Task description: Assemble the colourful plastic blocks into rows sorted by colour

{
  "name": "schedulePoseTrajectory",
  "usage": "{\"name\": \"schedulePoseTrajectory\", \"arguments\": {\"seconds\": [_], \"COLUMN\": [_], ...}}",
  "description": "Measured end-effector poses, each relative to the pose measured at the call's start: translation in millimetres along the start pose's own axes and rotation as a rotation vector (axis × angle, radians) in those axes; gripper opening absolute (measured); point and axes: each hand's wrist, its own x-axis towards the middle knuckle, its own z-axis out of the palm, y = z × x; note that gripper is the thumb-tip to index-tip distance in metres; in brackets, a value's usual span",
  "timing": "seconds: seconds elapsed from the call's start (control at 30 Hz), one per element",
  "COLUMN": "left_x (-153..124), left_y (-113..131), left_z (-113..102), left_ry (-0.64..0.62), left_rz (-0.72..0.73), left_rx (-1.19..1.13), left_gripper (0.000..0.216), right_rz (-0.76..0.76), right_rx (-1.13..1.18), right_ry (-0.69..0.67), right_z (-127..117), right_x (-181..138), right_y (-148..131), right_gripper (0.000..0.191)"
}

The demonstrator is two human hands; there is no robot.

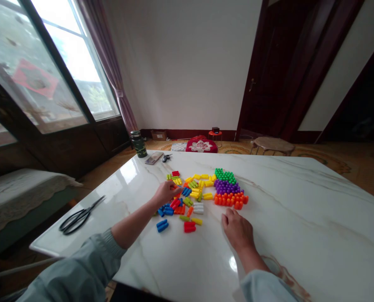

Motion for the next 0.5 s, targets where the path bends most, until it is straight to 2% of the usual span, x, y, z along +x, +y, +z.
{"name": "schedulePoseTrajectory", "arguments": {"seconds": [0.17, 0.3, 0.4, 0.5], "left_x": [-14.4, -26.4, -33.3, -41.5], "left_y": [3.8, 0.8, -6.9, -16.2], "left_z": [-10.1, -15.6, -11.8, -3.2], "left_ry": [-0.139, -0.194, -0.176, -0.135], "left_rz": [-0.135, -0.151, -0.029, 0.114], "left_rx": [-0.315, -0.433, -0.154, 0.19], "left_gripper": [0.036, 0.04, 0.038, 0.018], "right_rz": [-0.001, 0.008, 0.008, 0.011], "right_rx": [-0.004, 0.002, 0.002, 0.0], "right_ry": [0.009, 0.013, 0.009, 0.004], "right_z": [0.2, -0.2, -0.9, -0.9], "right_x": [0.4, -0.4, -0.7, -0.4], "right_y": [-0.8, -0.6, -0.6, -0.8], "right_gripper": [0.021, 0.021, 0.021, 0.021]}}
